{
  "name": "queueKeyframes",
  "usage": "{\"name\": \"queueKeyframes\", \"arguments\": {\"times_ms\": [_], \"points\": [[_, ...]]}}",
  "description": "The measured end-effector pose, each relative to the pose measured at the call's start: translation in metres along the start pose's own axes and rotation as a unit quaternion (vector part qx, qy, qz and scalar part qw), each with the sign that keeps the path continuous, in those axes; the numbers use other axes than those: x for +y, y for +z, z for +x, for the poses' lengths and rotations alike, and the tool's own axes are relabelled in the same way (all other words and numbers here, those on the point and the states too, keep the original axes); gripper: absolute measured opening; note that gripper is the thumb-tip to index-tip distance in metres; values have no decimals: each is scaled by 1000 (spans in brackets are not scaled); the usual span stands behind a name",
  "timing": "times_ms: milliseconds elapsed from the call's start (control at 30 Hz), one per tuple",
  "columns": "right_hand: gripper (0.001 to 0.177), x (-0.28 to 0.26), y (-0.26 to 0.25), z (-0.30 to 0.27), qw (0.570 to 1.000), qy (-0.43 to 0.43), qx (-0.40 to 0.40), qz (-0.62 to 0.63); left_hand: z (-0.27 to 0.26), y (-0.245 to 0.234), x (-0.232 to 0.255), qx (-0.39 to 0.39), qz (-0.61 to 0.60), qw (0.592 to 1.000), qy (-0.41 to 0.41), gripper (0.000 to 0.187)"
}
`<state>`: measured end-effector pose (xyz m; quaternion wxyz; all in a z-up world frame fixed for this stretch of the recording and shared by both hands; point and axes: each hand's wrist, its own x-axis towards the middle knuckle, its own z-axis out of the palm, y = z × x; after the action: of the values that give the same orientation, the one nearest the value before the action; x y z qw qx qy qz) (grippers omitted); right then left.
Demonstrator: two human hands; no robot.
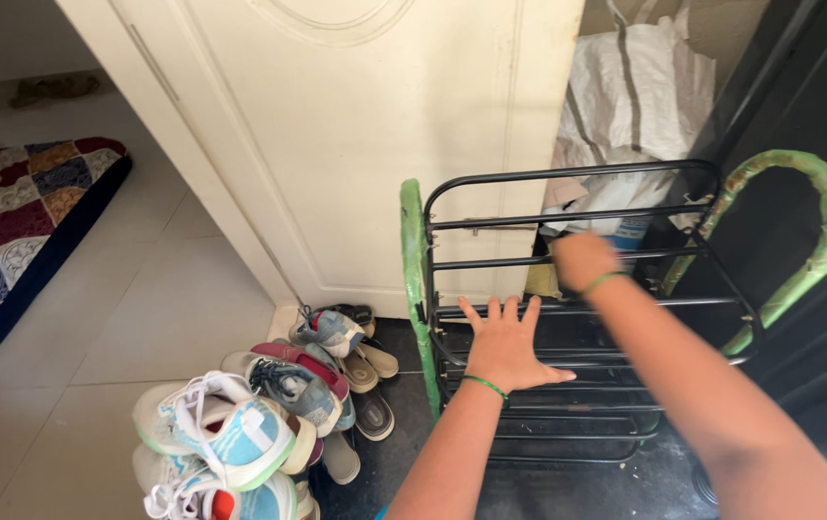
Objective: The person wipes the metal bars and green-wrapped handles of a shoe rack using a pink cloth. The person systematically cleans the horizontal bars and vertical supports of the rack.
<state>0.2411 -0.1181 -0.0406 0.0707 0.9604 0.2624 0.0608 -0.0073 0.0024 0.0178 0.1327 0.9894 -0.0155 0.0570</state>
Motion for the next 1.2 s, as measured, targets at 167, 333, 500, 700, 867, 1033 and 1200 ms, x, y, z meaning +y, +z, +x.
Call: {"name": "queueKeyframes", "arguments": {"times_ms": [167,333,500,700,867,1033,1200], "points": [[12,-150,-22,42,961,-235,42,140,-1,6,-2,32,-4,999,30,119],[8,-179,-64,56,911,-335,52,237,-3,13,-4,74,-28,996,37,119],[26,-178,-71,51,810,-424,187,358,-3,16,-6,125,-17,991,46,109],[20,-189,-66,14,895,-338,-64,283,-1,25,-11,60,11,996,73,80],[13,-167,-96,-38,800,-502,-2,330,2,44,-19,117,9,984,137,58],[22,-148,-116,-77,784,-500,44,365,-4,58,-16,128,53,976,169,45],[35,-97,-107,-86,791,-464,63,393,-15,47,-14,73,65,993,59,70]]}}
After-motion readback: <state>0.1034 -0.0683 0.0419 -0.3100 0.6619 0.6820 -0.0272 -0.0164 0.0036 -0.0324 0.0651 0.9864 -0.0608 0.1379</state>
